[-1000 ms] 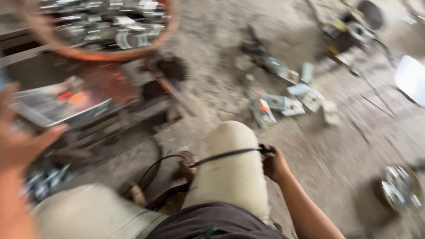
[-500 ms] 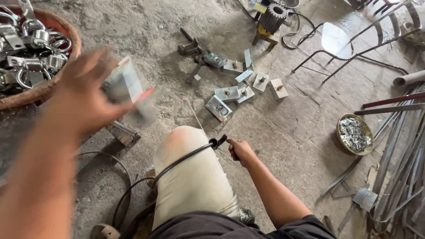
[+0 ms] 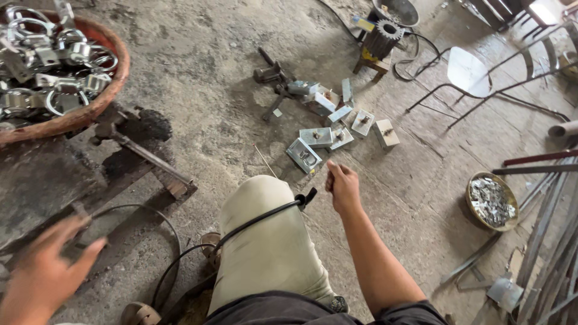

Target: The person sits on the floor in a workshop and welds metal eye bolts onto rectangular metal plates. They pick up a plate, place an eye bolt on it, and use a welding torch to secure it, creating bright sparks. The person repeats this process for multiple plates, handling them one at a time.

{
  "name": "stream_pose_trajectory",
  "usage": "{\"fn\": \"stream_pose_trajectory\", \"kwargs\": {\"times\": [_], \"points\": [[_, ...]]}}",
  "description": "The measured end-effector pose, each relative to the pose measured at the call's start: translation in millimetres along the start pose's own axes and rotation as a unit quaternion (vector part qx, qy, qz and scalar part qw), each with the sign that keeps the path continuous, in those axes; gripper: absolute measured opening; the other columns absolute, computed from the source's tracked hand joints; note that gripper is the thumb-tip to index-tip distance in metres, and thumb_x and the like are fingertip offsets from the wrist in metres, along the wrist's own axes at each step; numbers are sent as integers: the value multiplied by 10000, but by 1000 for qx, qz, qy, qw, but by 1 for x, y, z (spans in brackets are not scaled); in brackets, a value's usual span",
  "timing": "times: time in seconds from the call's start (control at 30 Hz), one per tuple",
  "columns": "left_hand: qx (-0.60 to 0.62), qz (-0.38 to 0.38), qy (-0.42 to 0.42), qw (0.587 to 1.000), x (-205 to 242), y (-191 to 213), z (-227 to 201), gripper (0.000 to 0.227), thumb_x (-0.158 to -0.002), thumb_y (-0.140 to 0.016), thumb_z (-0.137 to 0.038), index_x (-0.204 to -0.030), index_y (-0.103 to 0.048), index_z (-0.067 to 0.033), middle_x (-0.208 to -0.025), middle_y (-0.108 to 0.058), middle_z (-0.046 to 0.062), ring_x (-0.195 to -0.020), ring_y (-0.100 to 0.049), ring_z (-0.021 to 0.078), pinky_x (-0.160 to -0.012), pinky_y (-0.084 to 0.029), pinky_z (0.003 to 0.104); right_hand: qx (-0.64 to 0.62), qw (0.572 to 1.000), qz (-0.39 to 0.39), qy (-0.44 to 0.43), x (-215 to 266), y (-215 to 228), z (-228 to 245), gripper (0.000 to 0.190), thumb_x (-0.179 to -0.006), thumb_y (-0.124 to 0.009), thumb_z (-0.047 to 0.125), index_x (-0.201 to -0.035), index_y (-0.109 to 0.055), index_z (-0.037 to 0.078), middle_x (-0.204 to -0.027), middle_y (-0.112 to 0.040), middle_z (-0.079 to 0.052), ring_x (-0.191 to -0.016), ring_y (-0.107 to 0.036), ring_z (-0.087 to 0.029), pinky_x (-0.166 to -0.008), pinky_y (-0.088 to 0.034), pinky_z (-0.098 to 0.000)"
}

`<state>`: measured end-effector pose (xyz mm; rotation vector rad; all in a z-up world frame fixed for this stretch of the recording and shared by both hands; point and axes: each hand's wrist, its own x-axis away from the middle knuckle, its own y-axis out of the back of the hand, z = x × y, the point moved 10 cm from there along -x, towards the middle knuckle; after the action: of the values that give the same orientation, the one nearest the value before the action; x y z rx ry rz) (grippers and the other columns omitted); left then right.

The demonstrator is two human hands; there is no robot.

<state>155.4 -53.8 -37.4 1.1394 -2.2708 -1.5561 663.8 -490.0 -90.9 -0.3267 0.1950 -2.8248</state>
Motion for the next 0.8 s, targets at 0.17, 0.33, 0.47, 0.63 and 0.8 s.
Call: {"fn": "stream_pose_trajectory", "kwargs": {"times": [0.17,0.33,0.47,0.63,0.8], "points": [[41,117,243,962,137,-27,185,813,-753,-832,-433,-1450,-634,-66,-1157,-766,142,-1155,-732,311,-1079,-535,515,-82,989,117,34,12,-135,37,296,-961,-716,200,-754,-546,73,-604,-511,-28,-496,-495,-142,-459,-385,-303],[-65,143,367,917,251,72,218,719,-794,-750,-542,-1368,-693,-114,-1160,-778,179,-1092,-760,354,-966,-586,488,-103,965,239,24,58,-286,58,238,-943,-733,137,-778,-569,88,-627,-539,-37,-523,-540,-164,-480,-428,-318],[-135,-9,402,905,274,180,147,639,-811,-730,-550,-1291,-700,-129,-1120,-747,206,-989,-724,412,-816,-577,507,-79,945,318,-4,98,-373,50,159,-971,-690,93,-831,-630,47,-674,-538,-27,-539,-548,-166,-487,-428,-314],[-137,-124,492,851,305,244,108,428,-857,-740,-510,-1136,-752,-185,-885,-751,183,-870,-725,392,-748,-575,499,-141,884,444,-28,131,-448,10,290,-1019,-732,78,-829,-512,78,-703,-528,-74,-593,-514,-190,-554,-443,-358],[-169,-221,492,825,353,252,116,315,-865,-746,-427,-1014,-776,-151,-976,-754,136,-900,-711,386,-772,-568,495,-71,891,447,-22,135,-458,-56,201,-1062,-691,74,-893,-585,47,-746,-571,-68,-608,-529,-171,-557,-438,-347]]}}
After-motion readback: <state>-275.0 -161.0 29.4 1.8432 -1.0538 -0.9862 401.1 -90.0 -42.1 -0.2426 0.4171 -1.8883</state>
